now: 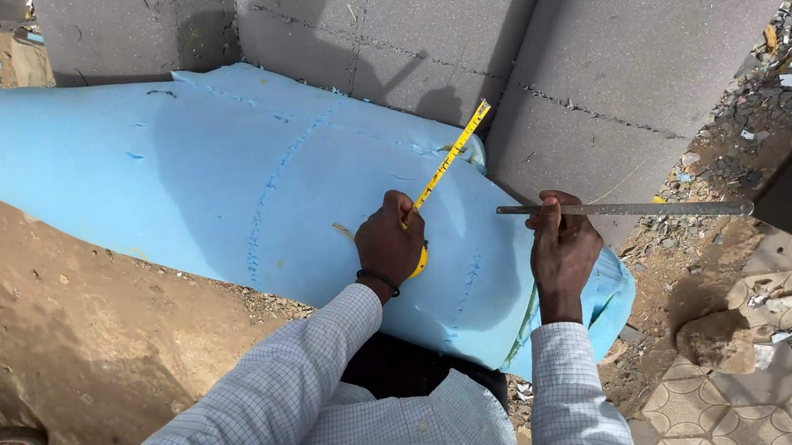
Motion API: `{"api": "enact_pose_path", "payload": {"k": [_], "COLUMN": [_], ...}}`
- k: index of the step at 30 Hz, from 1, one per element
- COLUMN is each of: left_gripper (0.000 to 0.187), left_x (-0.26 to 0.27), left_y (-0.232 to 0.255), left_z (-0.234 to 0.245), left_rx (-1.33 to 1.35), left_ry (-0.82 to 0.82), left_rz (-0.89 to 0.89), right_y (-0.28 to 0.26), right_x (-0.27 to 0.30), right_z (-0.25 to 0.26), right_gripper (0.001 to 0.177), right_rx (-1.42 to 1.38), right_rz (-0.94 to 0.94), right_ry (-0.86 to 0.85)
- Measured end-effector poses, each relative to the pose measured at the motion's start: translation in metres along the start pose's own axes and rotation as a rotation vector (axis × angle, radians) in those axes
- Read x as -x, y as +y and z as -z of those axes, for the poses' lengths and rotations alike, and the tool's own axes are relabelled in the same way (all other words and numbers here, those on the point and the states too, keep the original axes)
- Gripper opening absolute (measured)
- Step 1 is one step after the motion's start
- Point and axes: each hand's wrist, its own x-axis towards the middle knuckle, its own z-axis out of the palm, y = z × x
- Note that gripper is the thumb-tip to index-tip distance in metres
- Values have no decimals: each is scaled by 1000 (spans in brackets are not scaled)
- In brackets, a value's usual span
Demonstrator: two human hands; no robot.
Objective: The person measures a large blue foam roll using a yellow tape measure and a metal ruler, marking the surface with a knife. They then proceed to cut the foam along the marked lines using the knife, working outdoors on a dirt surface.
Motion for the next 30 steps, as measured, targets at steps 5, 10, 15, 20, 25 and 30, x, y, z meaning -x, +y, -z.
{"api": "enact_pose_path", "payload": {"k": [5,10,15,20,25,30], "left_gripper": [7,8,8,7,8,8], "left_x": [1,-1,2,2,2,2], "left_y": [-5,-9,-14,-11,-10,-11], "left_z": [-13,-16,-22,-21,-21,-22], "left_rx": [-169,-208,-223,-229,-250,-221], "left_ry": [73,50,48,39,28,66], "left_rz": [-103,-96,-81,-69,-55,-79], "right_y": [37,60,122,160,122,97], "right_x": [-35,-54,-75,-91,-110,-127], "right_z": [-32,-67,-83,-90,-107,-111], "right_gripper": [42,28,23,20,28,40], "right_rx": [203,247,654,705,550,419], "right_rz": [-96,-229,580,548,-113,-650], "right_ry": [-34,-48,-62,-88,-291,-470]}}
